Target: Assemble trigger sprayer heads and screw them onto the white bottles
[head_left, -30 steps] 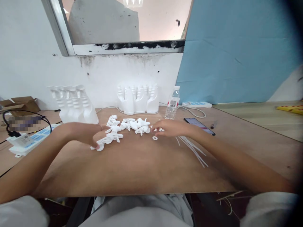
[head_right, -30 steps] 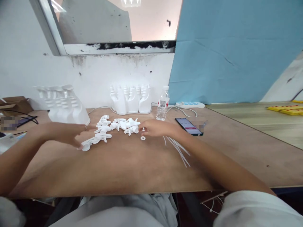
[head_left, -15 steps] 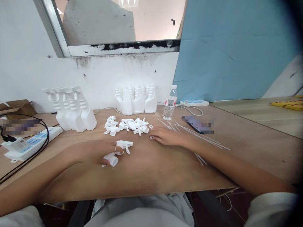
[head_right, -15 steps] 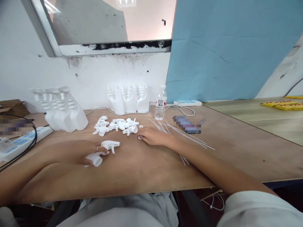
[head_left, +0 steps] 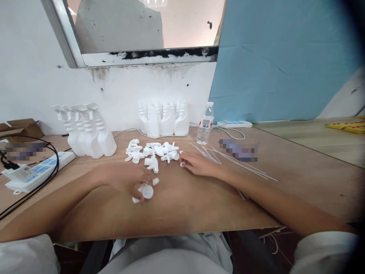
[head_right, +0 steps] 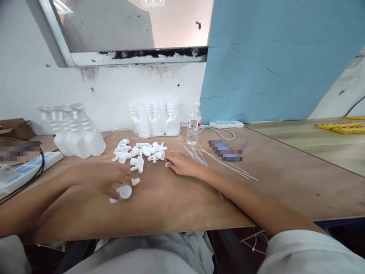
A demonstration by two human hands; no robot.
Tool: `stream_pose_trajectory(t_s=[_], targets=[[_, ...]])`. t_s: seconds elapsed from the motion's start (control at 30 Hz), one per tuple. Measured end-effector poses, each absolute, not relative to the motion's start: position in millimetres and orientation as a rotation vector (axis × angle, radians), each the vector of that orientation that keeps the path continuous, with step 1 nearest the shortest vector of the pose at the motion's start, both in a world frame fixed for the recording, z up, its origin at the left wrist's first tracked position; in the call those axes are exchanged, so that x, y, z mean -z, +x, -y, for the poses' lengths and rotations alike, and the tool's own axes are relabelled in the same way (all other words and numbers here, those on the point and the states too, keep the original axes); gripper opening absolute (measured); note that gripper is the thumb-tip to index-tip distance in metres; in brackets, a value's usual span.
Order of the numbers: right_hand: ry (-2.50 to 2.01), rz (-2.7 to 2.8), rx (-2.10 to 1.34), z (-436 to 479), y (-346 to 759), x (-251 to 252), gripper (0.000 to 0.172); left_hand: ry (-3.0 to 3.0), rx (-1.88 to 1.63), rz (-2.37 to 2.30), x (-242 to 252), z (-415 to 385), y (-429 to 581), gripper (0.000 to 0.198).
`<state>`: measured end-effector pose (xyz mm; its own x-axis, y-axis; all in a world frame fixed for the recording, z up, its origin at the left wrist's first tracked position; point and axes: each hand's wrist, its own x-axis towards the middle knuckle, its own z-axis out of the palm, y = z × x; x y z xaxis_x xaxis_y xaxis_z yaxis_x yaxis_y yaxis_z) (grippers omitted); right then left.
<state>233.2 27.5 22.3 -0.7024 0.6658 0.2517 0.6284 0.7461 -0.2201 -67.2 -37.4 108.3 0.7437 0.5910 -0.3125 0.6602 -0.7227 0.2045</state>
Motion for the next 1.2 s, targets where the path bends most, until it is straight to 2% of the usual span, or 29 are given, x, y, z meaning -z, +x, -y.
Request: stream_pose_trajectory(t_s=[0.07, 0.17, 0.3, 0.4, 0.57, 0.73, 0.93, 1.2], targets=[[-0.996, 2.634, -0.124, -27, 231, -20, 0.007, 2.658, 0.260, -0.643, -96, 42, -50, 0.030], [-0.958, 2.649, -0.042, -28, 230, -15, 0.015, 2.586, -0.072, -0.483, -63, 36, -22, 0.034], [-1.029, 2.582, -0.018, -28, 231, -14, 0.024, 2.408, -0.419, -0.531, -25, 18, -2, 0.027], [-1.076, 2.341, -0.082, -21, 233, -19, 0.027, 2.331, -0.586, -0.666, -14, 11, -1, 0.026], [-0.843, 2.083, 0.056, -5, 231, -29, 0.027, 2.263, -0.634, -0.780, -10, 10, -3, 0.027], [-0.426, 2.435, 0.113, 6, 223, -25, 0.028, 2.272, -0.676, -0.827, -5, 7, -1, 0.027], [-0.403, 2.501, -0.086, 9, 225, -24, 0.031, 2.234, -0.663, -0.795, -6, 6, -1, 0.028], [-0.289, 2.467, -0.047, 4, 226, -22, 0.026, 2.195, -0.684, -0.846, -5, 7, -1, 0.030]])
